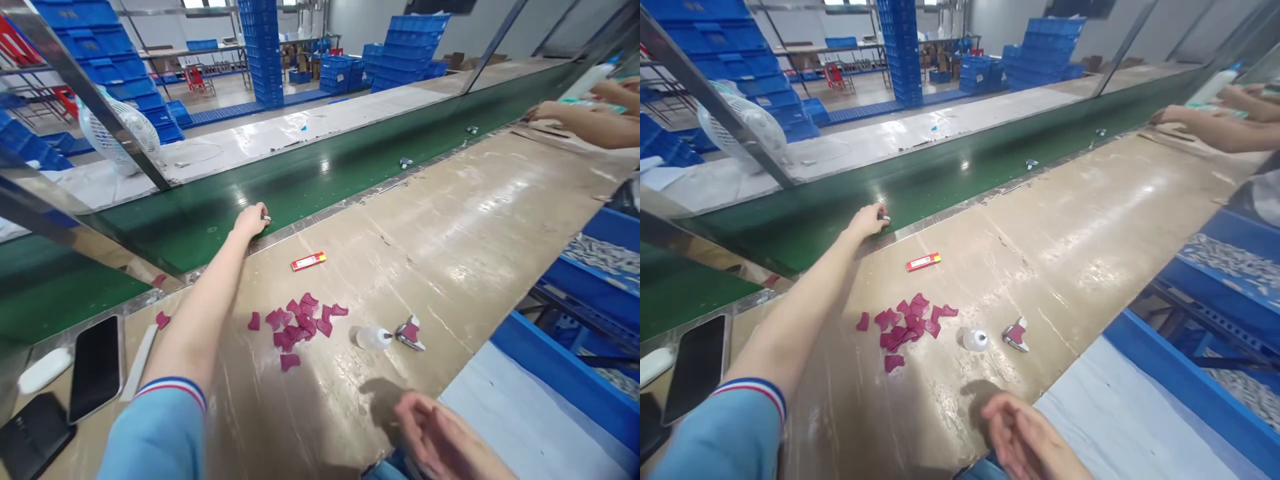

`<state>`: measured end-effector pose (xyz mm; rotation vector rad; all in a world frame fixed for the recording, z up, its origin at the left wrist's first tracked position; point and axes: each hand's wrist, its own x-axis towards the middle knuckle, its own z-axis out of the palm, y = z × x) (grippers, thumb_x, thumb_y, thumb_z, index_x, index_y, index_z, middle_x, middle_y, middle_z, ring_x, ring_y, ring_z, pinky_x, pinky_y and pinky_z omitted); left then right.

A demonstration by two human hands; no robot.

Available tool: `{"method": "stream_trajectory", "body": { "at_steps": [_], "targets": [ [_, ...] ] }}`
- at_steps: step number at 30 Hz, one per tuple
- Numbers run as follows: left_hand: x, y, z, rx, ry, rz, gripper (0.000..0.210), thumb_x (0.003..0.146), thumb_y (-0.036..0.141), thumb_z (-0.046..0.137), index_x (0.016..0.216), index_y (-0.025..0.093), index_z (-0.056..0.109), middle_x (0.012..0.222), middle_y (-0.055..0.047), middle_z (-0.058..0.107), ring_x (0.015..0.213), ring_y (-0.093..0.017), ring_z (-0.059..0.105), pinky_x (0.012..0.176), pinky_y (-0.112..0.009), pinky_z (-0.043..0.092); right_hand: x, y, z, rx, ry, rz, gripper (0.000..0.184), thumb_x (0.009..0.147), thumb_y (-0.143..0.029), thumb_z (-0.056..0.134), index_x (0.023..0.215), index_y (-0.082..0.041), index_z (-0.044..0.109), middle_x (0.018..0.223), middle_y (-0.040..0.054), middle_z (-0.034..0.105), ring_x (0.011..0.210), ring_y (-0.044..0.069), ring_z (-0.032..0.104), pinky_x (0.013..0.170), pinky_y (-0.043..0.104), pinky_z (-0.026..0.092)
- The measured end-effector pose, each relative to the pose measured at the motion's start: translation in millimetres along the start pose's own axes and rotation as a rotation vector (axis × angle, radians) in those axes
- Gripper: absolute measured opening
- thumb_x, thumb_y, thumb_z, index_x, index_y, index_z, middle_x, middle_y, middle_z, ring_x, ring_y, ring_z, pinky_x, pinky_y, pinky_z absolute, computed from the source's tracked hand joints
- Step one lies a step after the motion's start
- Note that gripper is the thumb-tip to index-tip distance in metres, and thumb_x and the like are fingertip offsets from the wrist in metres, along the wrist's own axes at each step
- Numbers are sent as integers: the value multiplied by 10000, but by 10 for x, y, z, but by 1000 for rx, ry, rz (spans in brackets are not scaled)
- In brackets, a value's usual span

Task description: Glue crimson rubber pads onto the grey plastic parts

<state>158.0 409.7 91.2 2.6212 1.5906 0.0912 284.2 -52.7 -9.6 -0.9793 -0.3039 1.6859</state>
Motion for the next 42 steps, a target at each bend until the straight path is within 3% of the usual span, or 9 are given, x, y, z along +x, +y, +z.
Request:
{"method": "stream_trajectory", "body": {
  "at_steps": [3,6,11,15,18,23,27,30,42],
  "targets": [
    [-430,-53,-283,17,37,39,224,966,220,670,1168,136,624,1186,-135,666,1049,-257,652,942,-377,507,262,37,150,309,-244,41,813,749,-901,678,1281,-289,746,975,58,712,544,67,326,426,179,234],
    [-1373,-70,-340,33,11,95,172,965,269,672,1099,171,626,1113,-107,652,985,-265,660,841,-340,504,533,12,244,434,-270,15,898,774,-935,604,1319,-230,717,1071,100,710,618,90,352,435,149,271],
    [-3284,-2,133,40,-200,250,89,972,149,619,918,220,619,899,-25,631,749,-211,665,644,-292,493,805,-130,186,587,-287,-31,386,913,-459,821,1132,-161,708,784,-49,587,565,30,432,544,58,450],
    [-4153,48,466,-170,-139,194,369,937,386,771,1226,234,599,1167,-78,678,945,-253,720,778,-350,599,880,-179,181,509,-305,-21,311,869,-392,872,964,-170,676,692,-81,512,520,33,430,520,91,474],
    [-4333,64,592,-253,-29,24,823,832,509,865,1484,221,453,1436,-178,598,1250,-363,642,1017,-505,578,838,-87,357,328,-245,-88,423,824,-572,857,890,-193,680,661,-74,490,506,64,382,480,168,466],
    [-4321,151,647,-434,2,-117,553,807,355,896,1263,244,602,1483,-133,615,1394,-383,526,1180,-590,432,657,190,818,67,-57,-256,530,713,-717,862,857,-224,733,680,-45,573,480,77,371,473,262,423],
    [-4303,269,661,-839,37,-300,578,817,270,852,1310,276,550,1116,-39,774,955,-250,703,846,-392,575,614,396,940,-112,15,-486,526,717,-751,838,850,-251,739,592,-50,552,443,104,423,454,273,392],
    [-4279,335,713,-1080,-6,-375,651,825,269,842,1389,309,518,854,48,757,603,-155,595,597,-284,471,657,518,844,-245,113,-689,502,690,-701,885,846,-243,751,638,-29,619,482,128,499,486,290,435],
    [-4271,351,770,-1141,27,-399,636,798,193,824,1363,293,552,856,69,771,580,-112,593,555,-246,439,631,603,789,-607,193,-924,448,802,-631,853,937,-216,753,860,8,737,741,171,686,681,312,513]
  ]
}}
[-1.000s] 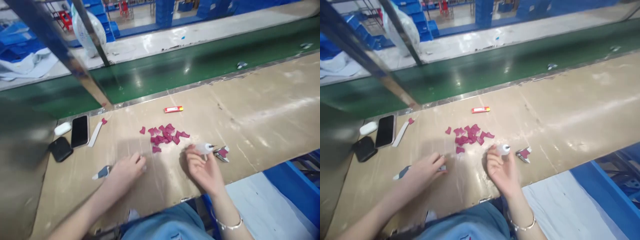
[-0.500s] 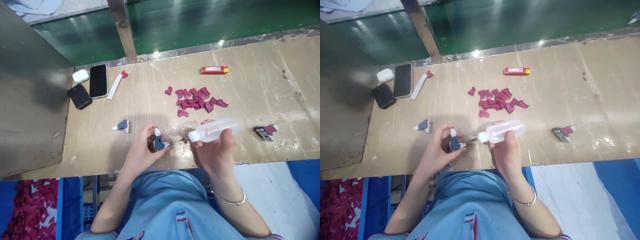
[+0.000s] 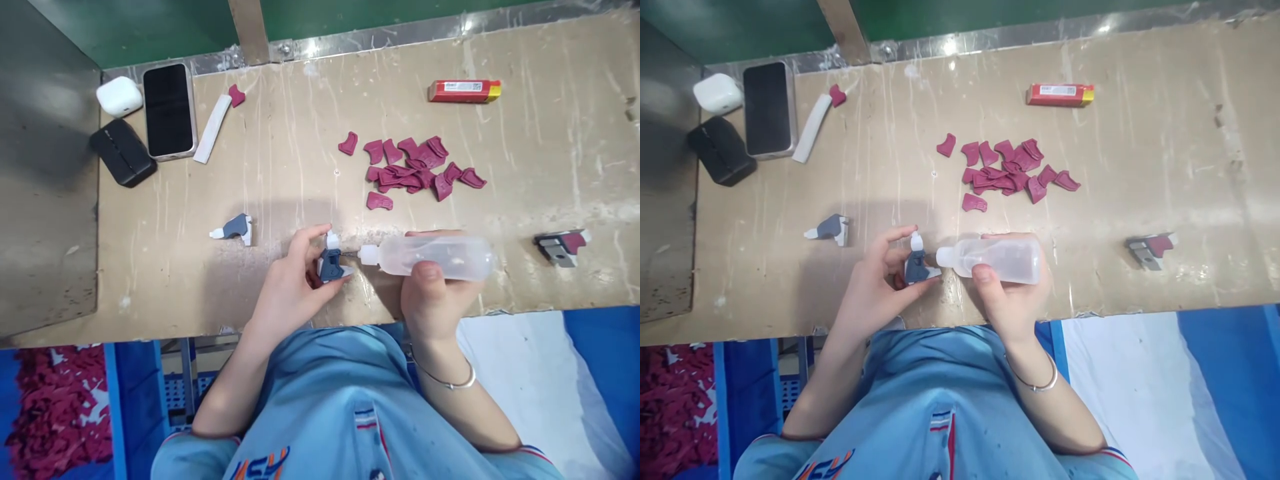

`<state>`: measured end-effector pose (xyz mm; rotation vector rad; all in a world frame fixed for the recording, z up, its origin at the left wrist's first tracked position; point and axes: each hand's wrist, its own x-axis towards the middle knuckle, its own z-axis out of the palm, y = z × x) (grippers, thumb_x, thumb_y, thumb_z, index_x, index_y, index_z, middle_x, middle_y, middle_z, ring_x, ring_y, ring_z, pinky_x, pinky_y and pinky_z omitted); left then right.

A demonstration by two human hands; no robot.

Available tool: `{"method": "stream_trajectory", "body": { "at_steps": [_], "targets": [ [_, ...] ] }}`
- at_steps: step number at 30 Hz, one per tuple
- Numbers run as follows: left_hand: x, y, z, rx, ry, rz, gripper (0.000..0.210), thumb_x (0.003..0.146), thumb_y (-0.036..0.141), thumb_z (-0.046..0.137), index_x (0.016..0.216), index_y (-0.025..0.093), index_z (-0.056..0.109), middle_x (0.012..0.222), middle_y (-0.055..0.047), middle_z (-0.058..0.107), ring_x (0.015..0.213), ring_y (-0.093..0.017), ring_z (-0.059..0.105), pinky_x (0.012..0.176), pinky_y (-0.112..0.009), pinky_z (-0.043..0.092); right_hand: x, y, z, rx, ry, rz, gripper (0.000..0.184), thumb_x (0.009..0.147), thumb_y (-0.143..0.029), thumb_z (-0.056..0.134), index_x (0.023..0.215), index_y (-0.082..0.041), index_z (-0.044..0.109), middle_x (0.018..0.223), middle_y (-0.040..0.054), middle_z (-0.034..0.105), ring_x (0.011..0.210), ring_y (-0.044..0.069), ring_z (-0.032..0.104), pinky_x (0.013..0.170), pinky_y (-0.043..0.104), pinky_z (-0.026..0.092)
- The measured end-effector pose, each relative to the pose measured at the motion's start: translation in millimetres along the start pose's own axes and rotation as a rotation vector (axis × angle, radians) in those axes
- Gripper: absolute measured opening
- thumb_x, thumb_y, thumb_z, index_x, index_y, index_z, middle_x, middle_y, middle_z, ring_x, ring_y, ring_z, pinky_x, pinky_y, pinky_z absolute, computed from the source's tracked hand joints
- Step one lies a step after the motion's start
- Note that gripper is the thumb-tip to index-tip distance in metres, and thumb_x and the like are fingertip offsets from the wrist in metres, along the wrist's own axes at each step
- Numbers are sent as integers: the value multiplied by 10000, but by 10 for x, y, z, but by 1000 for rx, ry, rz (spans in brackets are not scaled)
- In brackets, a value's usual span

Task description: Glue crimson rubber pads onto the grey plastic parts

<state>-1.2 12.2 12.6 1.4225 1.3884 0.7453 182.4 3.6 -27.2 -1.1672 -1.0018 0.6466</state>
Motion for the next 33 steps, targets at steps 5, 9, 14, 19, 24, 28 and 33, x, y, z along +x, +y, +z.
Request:
{"method": "stream_trajectory", "body": {
  "at_steps": [5,9,14,19,24,28,33],
  "targets": [
    [7,-6,-5,-5,-7,-3,638,791,194,827,1359,295,555,854,74,763,604,-120,613,576,-253,451,-10,18,-4,-110,26,-59,510,835,-714,774,939,-217,726,881,34,733,779,204,713,705,347,541],
    [2,-7,-8,-4,-6,-6,640,793,212,836,1362,303,556,849,76,755,594,-119,606,576,-258,454,-12,23,-5,-142,23,-100,502,856,-713,746,954,-223,699,890,40,708,783,220,701,698,366,543],
    [-11,-3,-11,-3,-3,3,622,802,220,840,1349,309,558,852,76,756,602,-124,613,595,-267,473,-20,17,-28,-162,-27,-143,495,885,-720,710,934,-227,720,894,36,709,781,213,697,696,364,531],
    [-5,3,-15,-2,-15,14,611,811,239,836,1349,295,550,840,75,749,615,-125,612,590,-262,463,-36,-8,-56,-212,-76,-205,517,899,-729,685,908,-215,735,858,37,723,736,212,694,652,369,525],
    [2,17,-28,-8,-38,12,675,771,125,791,1369,302,532,812,92,727,598,-113,600,599,-251,476,-55,2,-72,-227,-109,-253,484,931,-701,643,899,-225,723,825,39,715,697,208,689,605,360,536],
    [-11,25,-32,3,-25,-4,707,743,66,764,1362,325,541,830,95,742,602,-117,617,624,-259,513,-70,6,-94,-225,-150,-237,421,949,-654,636,900,-245,724,838,37,712,708,210,675,617,365,522],
    [-29,15,-17,27,7,-18,672,775,132,793,1373,335,562,857,73,756,659,-146,676,616,-268,528,-68,-52,-87,-198,-54,-195,406,897,-668,692,880,-263,718,807,30,672,701,229,641,633,402,485]
  ]
}}
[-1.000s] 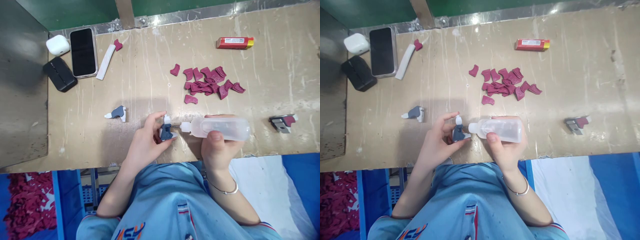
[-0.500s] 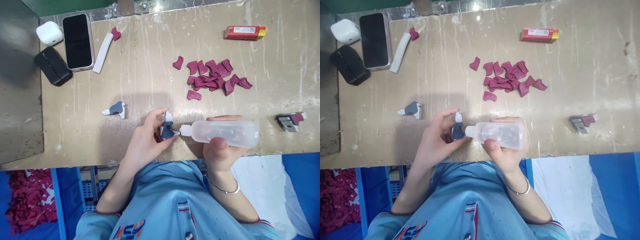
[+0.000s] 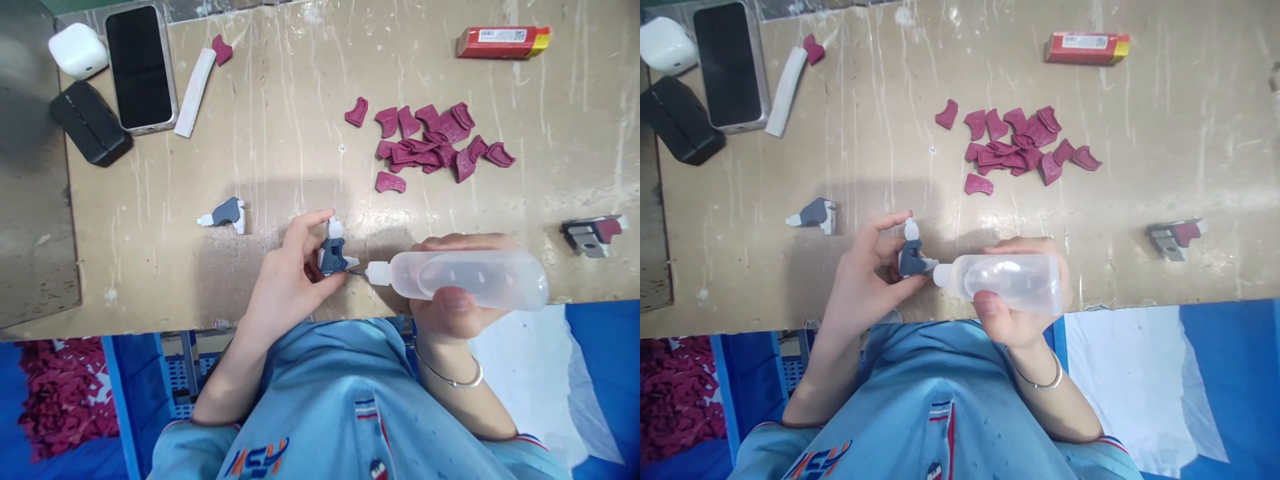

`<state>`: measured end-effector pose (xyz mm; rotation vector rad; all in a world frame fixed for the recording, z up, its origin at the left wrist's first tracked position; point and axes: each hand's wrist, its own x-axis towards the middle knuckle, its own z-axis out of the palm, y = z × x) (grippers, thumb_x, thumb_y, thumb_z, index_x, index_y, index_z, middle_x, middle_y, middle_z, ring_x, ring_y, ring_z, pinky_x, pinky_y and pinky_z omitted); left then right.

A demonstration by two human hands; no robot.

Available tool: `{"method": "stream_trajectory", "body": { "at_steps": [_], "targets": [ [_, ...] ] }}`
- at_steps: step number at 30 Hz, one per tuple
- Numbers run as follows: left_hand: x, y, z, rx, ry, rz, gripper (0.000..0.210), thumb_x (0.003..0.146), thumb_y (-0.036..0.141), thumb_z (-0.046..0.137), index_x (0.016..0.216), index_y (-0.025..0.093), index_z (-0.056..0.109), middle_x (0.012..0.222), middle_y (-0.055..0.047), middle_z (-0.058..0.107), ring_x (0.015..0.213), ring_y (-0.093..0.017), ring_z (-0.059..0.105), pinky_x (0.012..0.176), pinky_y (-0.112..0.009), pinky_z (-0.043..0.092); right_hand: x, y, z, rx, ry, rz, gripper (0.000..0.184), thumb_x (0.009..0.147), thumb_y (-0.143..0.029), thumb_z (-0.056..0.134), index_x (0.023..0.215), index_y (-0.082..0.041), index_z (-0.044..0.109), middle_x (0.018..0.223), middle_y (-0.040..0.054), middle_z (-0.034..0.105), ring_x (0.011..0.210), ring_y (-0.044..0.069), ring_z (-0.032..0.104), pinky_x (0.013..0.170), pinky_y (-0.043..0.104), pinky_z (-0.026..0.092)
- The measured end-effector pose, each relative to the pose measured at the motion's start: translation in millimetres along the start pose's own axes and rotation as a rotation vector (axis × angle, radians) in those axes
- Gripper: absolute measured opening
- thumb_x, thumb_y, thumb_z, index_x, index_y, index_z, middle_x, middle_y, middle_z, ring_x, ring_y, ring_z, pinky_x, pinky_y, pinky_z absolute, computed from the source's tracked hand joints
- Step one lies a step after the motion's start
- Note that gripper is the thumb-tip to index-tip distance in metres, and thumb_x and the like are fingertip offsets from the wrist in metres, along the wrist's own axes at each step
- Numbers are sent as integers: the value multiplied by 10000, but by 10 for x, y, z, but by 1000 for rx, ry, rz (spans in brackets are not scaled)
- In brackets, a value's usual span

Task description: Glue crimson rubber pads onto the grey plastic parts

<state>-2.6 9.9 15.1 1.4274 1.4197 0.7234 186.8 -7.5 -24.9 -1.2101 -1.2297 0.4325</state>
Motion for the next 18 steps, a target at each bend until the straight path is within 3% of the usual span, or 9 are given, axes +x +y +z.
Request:
{"method": "stream_trajectory", "body": {
  "at_steps": [7,10,13,18],
  "targets": [
    [-19,-21,28,-19,42,5,643,805,247,849,1377,326,565,842,58,736,703,-155,713,606,-250,531,4,-22,-6,-44,116,-8,430,861,-714,714,870,-283,711,787,26,646,700,240,613,645,427,458],
    [-23,1,26,-5,48,6,625,811,263,852,1365,305,567,832,57,737,674,-140,689,597,-238,514,-10,-31,-12,-103,91,28,459,889,-754,662,885,-298,715,846,41,653,764,264,642,710,463,485],
    [-17,13,19,7,37,16,607,812,268,851,1347,295,564,841,55,751,636,-125,658,596,-236,508,-4,-40,14,-75,63,26,485,909,-766,632,943,-293,732,885,48,668,766,257,656,673,444,503],
    [-8,2,24,-3,23,5,604,808,302,861,1332,311,559,890,43,785,659,-146,681,601,-255,513,50,-35,101,19,85,-10,437,913,-698,695,963,-268,746,903,36,680,786,224,667,671,396,521]
  ]
}}
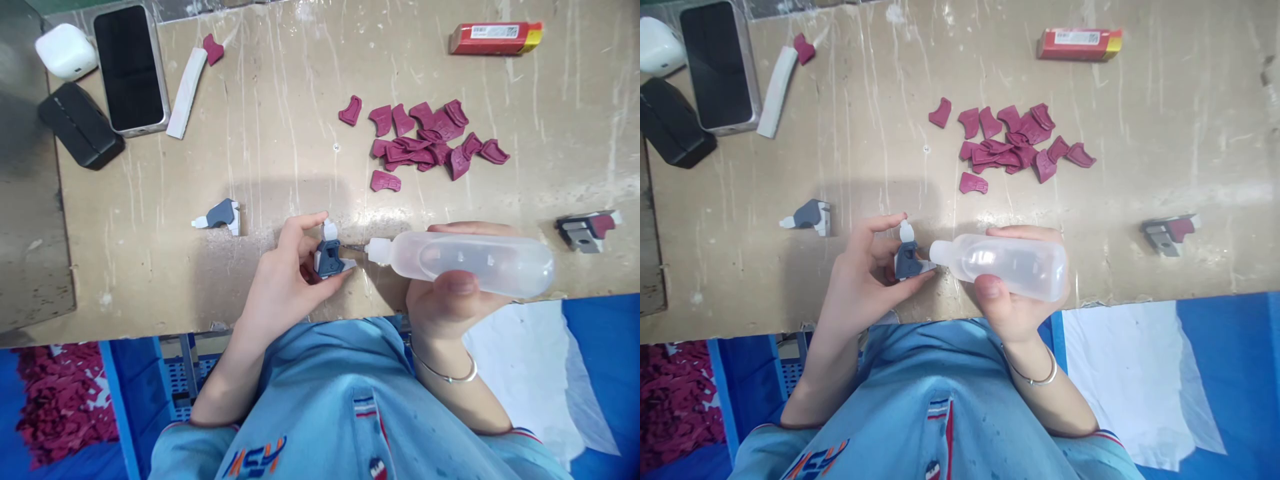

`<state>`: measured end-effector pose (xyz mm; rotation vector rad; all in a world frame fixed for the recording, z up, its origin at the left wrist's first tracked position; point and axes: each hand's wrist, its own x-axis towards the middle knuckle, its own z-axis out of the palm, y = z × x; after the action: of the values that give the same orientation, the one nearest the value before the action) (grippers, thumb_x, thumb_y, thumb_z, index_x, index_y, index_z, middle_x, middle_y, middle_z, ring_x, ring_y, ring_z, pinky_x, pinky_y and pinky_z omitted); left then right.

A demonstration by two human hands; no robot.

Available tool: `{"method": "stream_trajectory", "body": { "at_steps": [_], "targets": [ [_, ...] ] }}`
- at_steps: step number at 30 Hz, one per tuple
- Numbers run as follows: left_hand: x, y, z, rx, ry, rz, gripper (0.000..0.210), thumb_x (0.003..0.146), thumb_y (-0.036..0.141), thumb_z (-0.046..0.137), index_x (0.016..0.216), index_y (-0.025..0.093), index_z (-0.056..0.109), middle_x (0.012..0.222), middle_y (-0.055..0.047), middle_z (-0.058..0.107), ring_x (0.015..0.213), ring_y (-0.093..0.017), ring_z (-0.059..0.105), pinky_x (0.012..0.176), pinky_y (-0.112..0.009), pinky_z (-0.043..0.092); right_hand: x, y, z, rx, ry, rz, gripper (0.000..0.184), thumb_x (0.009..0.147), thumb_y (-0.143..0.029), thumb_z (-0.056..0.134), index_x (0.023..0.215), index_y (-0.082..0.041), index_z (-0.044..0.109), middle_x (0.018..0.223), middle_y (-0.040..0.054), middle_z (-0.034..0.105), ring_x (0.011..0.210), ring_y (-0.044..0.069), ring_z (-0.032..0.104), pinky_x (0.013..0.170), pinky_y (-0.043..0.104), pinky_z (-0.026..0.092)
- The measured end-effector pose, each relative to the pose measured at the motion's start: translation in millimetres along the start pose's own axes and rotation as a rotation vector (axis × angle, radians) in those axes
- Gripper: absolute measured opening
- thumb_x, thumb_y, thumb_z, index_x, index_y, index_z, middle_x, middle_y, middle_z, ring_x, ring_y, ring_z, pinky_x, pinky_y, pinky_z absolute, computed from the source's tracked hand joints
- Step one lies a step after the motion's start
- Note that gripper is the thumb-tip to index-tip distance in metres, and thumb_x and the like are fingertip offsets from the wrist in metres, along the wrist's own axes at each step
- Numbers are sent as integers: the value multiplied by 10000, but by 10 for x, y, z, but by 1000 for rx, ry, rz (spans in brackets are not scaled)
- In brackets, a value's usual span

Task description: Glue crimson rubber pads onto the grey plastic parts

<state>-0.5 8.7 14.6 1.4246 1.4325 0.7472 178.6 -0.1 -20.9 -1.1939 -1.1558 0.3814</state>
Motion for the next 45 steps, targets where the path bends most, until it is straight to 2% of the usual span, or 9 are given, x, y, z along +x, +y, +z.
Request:
{"method": "stream_trajectory", "body": {
  "at_steps": [15,19,22,26,28,30,32,38,45],
  "targets": [
    [-6,-39,-15,2,-8,28,619,796,260,853,1344,291,566,850,48,761,651,-131,663,608,-236,505,17,30,-22,73,60,87,417,833,-653,789,885,-245,719,830,23,668,727,211,636,648,366,469],
    [5,-79,-38,38,-14,73,595,810,273,821,1340,285,550,823,52,755,611,-125,641,570,-230,478,258,225,-220,754,-127,569,402,887,-635,718,942,-239,682,689,-37,550,562,151,502,505,312,414],
    [11,-51,-53,79,-10,40,575,810,275,809,1326,266,556,806,45,749,635,-141,658,601,-248,492,510,505,-479,1571,-276,982,138,996,-337,617,1049,-211,601,734,-42,566,597,128,520,579,277,506],
    [28,14,-40,85,-24,4,577,814,279,791,1339,257,552,830,33,751,651,-151,661,633,-270,515,606,677,-627,2073,-364,1053,194,966,-71,496,1070,-230,536,743,-44,540,648,131,538,676,264,541],
    [42,31,-23,79,-31,9,581,816,275,785,1347,262,550,843,32,758,644,-147,648,636,-272,515,523,574,-569,1801,-352,890,154,1027,-317,578,1156,-238,550,789,-42,566,626,125,502,598,255,508],
    [58,43,-11,74,-39,18,572,824,267,774,1351,269,551,862,31,769,656,-146,650,654,-275,518,430,400,-458,1226,-402,632,459,1012,-683,505,1184,-265,581,755,-51,559,544,132,433,480,276,433],
    [73,60,-9,75,-51,20,569,827,265,768,1352,273,549,885,28,778,678,-149,657,671,-279,520,398,234,-326,680,-464,422,538,983,-775,467,1109,-280,637,703,-48,552,515,144,426,470,292,403],
    [85,103,-24,75,-86,-16,583,823,277,770,1356,258,534,899,17,783,686,-159,650,682,-291,519,702,80,37,-599,-682,-167,203,1019,-305,632,1144,-192,744,1073,130,718,956,273,662,798,391,511],
    [94,18,-5,4,-76,-1,623,801,292,796,1367,263,539,865,21,760,693,-158,635,681,-280,479,952,25,171,-977,-906,-422,251,970,-100,521,851,-117,741,789,108,685,576,174,544,517,342,264]
  ]
}}
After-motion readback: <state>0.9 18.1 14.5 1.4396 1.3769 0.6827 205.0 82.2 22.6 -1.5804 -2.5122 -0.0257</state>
